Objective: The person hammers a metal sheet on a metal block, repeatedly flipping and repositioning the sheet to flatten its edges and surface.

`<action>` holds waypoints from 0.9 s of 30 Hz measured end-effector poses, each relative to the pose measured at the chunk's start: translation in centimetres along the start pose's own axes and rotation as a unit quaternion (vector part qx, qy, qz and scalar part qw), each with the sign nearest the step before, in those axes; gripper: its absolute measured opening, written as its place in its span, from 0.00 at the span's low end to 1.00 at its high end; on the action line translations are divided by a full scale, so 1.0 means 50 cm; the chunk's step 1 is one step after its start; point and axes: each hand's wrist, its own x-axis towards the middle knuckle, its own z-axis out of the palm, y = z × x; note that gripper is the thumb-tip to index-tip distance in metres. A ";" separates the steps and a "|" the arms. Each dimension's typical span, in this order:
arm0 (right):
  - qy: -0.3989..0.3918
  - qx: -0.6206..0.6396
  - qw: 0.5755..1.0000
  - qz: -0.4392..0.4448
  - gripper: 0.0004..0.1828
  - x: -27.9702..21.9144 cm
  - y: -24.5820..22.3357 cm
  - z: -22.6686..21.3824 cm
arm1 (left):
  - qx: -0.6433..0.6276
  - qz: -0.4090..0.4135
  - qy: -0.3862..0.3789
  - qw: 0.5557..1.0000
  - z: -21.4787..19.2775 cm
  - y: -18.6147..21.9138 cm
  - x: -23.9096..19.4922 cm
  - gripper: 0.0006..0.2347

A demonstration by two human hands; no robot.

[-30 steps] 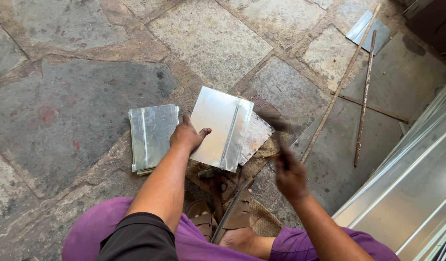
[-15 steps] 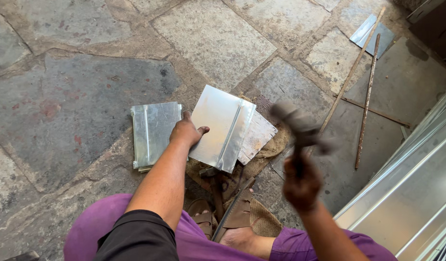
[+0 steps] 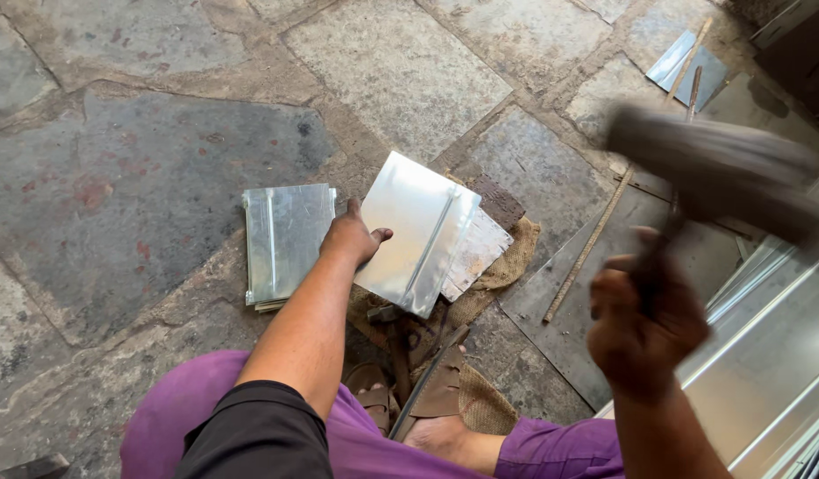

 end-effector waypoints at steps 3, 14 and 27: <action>0.062 0.120 0.991 -0.022 0.19 -0.024 0.016 0.017 | 0.020 0.022 -0.014 0.999 -0.007 -0.001 -0.001 0.49; -0.144 -0.206 0.947 0.202 0.18 -0.027 0.071 0.023 | -0.012 -0.004 -0.028 1.000 -0.033 0.015 -0.036 0.42; -0.149 -0.219 0.956 0.129 0.14 -0.108 0.097 0.067 | 0.022 0.005 -0.018 1.000 -0.030 0.012 -0.027 0.39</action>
